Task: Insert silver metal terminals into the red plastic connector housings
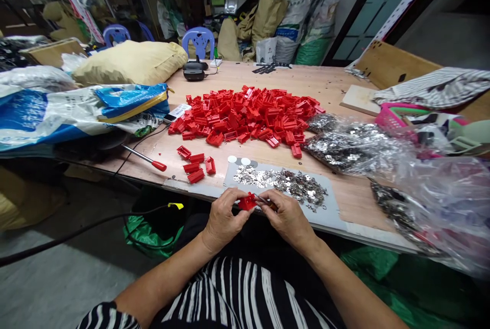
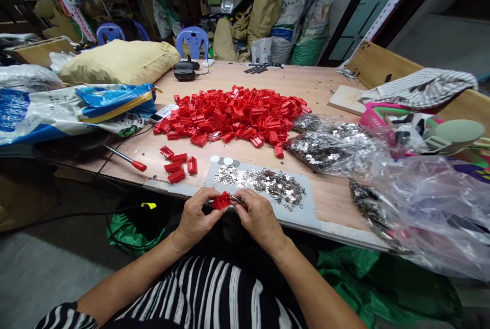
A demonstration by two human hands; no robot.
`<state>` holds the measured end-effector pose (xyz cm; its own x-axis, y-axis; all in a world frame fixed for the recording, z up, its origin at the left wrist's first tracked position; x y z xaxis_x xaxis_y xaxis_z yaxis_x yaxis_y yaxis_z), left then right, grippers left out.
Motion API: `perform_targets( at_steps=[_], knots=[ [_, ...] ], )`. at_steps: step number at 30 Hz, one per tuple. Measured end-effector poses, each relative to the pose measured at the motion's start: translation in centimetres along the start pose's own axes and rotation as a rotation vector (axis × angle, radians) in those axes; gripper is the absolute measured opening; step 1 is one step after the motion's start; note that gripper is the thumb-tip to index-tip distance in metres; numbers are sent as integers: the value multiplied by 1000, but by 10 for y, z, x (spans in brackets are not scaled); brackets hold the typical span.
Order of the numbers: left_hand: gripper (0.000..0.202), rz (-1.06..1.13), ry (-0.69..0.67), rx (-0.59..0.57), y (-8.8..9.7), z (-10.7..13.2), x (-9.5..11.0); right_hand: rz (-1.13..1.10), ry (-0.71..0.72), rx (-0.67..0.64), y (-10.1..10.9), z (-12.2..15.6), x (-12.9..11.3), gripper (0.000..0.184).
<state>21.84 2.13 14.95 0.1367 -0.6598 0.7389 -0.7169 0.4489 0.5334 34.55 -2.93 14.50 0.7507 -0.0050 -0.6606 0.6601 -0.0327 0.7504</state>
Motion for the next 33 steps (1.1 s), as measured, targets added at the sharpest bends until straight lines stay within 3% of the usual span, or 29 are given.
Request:
perform_targets(
  at_steps=[4,9,12,16,22,33],
  knots=[
    [21,16,-18,5,-2,1,4,-32,9,-10,-2,1,0,15],
    [22,49,-12,43,1,3,4,-258,33,-72,-4,2,3,22],
    [22,44,11,38,2,4,3,-364,-24,-86,-2,3,16,25],
    [21,26,29,13,1,4,3,-375,-113,-13,4,5,33,26],
    [20,59,-25,0,-3,3,9,-423,-93,-43,-8,1,33,21],
    [21,91,-46,-57,-14,12,10,-819,-108,-204,-31,4,29,32]
  ],
)
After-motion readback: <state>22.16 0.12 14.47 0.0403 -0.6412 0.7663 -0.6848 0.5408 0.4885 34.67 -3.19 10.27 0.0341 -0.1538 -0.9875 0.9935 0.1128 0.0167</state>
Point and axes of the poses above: each hand's wrist, its own z-axis away from the middle knuckle, its own y-axis out of the back of the hand, x = y × z, the point moved 9 cm from there along -z, towards the middle knuckle, and after that the axes turned 11 degrees about -x, right-handed, at the moved point
